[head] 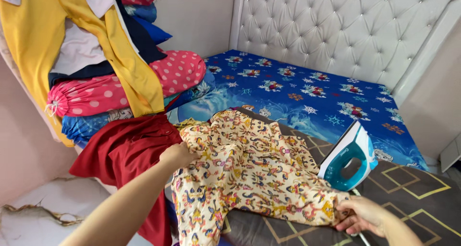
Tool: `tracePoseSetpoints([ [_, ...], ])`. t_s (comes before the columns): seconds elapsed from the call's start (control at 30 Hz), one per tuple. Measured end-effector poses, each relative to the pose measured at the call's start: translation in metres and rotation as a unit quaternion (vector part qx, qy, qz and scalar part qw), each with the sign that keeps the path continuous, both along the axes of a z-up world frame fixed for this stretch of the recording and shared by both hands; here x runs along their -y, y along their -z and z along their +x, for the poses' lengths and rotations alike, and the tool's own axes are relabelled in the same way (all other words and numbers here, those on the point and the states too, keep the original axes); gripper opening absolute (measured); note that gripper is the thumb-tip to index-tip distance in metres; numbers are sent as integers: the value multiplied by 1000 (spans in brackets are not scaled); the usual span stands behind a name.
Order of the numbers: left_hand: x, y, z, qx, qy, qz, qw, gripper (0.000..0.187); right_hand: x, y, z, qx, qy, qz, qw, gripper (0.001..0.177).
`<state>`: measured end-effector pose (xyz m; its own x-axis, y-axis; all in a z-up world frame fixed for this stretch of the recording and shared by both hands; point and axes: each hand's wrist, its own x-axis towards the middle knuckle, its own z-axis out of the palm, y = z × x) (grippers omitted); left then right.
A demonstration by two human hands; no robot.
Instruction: The person irons a patterned garment on a bed using a blue and white electric iron. They repeatedly smooth the fabric, lift and reposition sections of the garment, and move the iron back and forth to remove wrinkles. The person handles the garment with both hands, ensuring different areas are flattened before applying the iron.
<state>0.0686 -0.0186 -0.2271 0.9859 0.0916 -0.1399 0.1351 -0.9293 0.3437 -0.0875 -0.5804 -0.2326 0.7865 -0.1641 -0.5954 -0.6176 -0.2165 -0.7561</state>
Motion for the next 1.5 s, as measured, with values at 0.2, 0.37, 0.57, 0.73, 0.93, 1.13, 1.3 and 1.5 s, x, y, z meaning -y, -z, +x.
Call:
tracePoseSetpoints([
  [0.2,10,-2,8,46,-108,-43,992,69,28,46,28,-1,50,7,999,70],
  [0.37,-7,37,40,109,-89,-108,984,41,75,97,78,171,47,-212,961,58],
  [0.57,-45,68,79,189,-116,-181,958,31,82,122,84,202,110,13,973,36],
  [0.73,-40,45,44,87,-233,-464,851,36,70,128,68,168,64,136,974,41],
  [0.93,-47,52,28,-176,-71,-627,756,29,71,113,20,107,-115,155,975,53],
  [1.13,-72,47,18,-218,-24,-509,833,29,49,86,12,112,-191,4,975,56],
  [1.3,-48,-16,-13,107,29,90,990,65,43,62,11,34,-74,-177,981,41],
  [1.5,52,-52,-18,157,169,50,972,35,37,16,19,376,271,-489,739,47],
])
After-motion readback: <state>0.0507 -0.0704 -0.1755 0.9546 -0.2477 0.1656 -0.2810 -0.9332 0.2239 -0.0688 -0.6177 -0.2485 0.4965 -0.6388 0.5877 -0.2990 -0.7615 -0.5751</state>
